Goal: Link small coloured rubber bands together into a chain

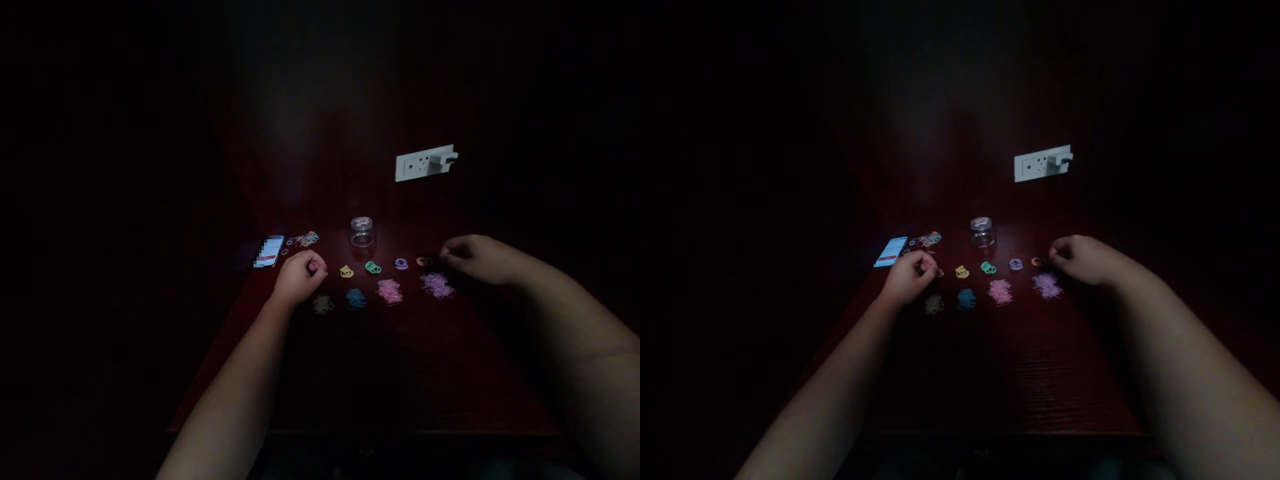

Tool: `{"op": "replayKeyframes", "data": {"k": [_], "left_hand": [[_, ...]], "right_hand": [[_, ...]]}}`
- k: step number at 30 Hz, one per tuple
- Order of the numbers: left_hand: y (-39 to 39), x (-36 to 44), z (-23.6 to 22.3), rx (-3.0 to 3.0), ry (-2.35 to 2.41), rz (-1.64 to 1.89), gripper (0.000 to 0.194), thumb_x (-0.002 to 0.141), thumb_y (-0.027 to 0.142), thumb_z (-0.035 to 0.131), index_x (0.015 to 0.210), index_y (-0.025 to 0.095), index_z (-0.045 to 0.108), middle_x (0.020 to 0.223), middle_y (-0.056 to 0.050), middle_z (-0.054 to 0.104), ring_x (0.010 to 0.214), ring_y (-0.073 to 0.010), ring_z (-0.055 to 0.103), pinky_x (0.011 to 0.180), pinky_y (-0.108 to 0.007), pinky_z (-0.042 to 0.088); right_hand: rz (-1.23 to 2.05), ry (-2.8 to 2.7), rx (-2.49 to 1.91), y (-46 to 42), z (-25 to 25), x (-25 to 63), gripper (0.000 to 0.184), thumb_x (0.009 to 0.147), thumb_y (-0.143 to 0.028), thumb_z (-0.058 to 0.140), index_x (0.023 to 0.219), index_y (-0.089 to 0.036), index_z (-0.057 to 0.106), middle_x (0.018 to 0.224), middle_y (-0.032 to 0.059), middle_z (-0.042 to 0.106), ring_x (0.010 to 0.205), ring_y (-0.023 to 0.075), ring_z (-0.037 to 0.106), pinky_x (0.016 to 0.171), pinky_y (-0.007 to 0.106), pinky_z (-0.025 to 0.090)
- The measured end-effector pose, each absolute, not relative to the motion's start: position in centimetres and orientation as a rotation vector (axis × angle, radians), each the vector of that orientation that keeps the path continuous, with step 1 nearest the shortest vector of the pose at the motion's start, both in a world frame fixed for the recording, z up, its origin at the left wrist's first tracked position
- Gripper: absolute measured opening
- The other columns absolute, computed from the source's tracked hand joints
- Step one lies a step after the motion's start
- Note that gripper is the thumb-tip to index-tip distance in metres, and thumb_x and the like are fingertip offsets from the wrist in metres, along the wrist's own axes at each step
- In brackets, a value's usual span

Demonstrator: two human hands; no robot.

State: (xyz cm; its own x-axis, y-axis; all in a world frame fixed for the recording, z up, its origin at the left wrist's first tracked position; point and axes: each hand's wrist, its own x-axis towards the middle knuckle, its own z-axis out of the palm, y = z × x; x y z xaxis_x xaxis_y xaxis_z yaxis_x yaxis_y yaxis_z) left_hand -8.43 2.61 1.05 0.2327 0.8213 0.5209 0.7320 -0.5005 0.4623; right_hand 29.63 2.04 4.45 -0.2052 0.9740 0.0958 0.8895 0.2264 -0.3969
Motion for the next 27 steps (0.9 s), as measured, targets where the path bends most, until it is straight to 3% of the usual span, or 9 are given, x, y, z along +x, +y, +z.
{"op": "replayKeyframes", "data": {"k": [8, 13, 23, 27], "left_hand": [[4.4, -12.9, 0.6, 1.909, 2.187, 0.794, 0.018, 0.085, 0.033, 0.057, 0.091, 0.020, 0.069, 0.087, -0.006, 0.074, 0.077, -0.0192, 0.066, 0.070, -0.026, 0.045], [5.3, -14.1, -0.7, 1.810, 2.244, 0.652, 0.017, 0.083, 0.031, 0.059, 0.090, 0.021, 0.071, 0.094, -0.009, 0.076, 0.085, -0.0227, 0.069, 0.073, -0.027, 0.047], [5.8, -14.0, -1.4, 1.826, 2.203, 0.611, 0.019, 0.079, 0.026, 0.062, 0.096, 0.025, 0.071, 0.095, -0.003, 0.076, 0.082, -0.0177, 0.068, 0.072, -0.024, 0.047], [5.8, -13.7, -1.4, 1.845, 2.200, 0.603, 0.013, 0.081, 0.029, 0.063, 0.089, 0.024, 0.071, 0.093, -0.003, 0.076, 0.083, -0.0177, 0.068, 0.072, -0.024, 0.046]], "right_hand": [[0.228, -1.989, -1.644, 2.2, 3.9, 28.1, 0.017, 0.085, -0.029, 0.052, 0.082, -0.018, 0.065, 0.070, 0.0054, 0.068, 0.061, 0.0176, 0.060, 0.058, 0.030, 0.042], [0.191, -1.922, -1.606, 2.2, 3.5, 27.5, 0.017, 0.084, -0.031, 0.052, 0.080, -0.019, 0.063, 0.068, 0.0038, 0.066, 0.058, 0.0179, 0.060, 0.055, 0.030, 0.042], [0.245, -1.892, -1.510, 2.3, 2.9, 27.2, 0.016, 0.083, -0.031, 0.053, 0.078, -0.019, 0.062, 0.065, 0.0030, 0.065, 0.055, 0.0166, 0.059, 0.052, 0.028, 0.042], [0.255, -1.939, -1.471, 2.3, 2.7, 26.8, 0.016, 0.083, -0.031, 0.052, 0.079, -0.019, 0.063, 0.068, 0.0037, 0.067, 0.058, 0.0170, 0.060, 0.055, 0.028, 0.044]]}}
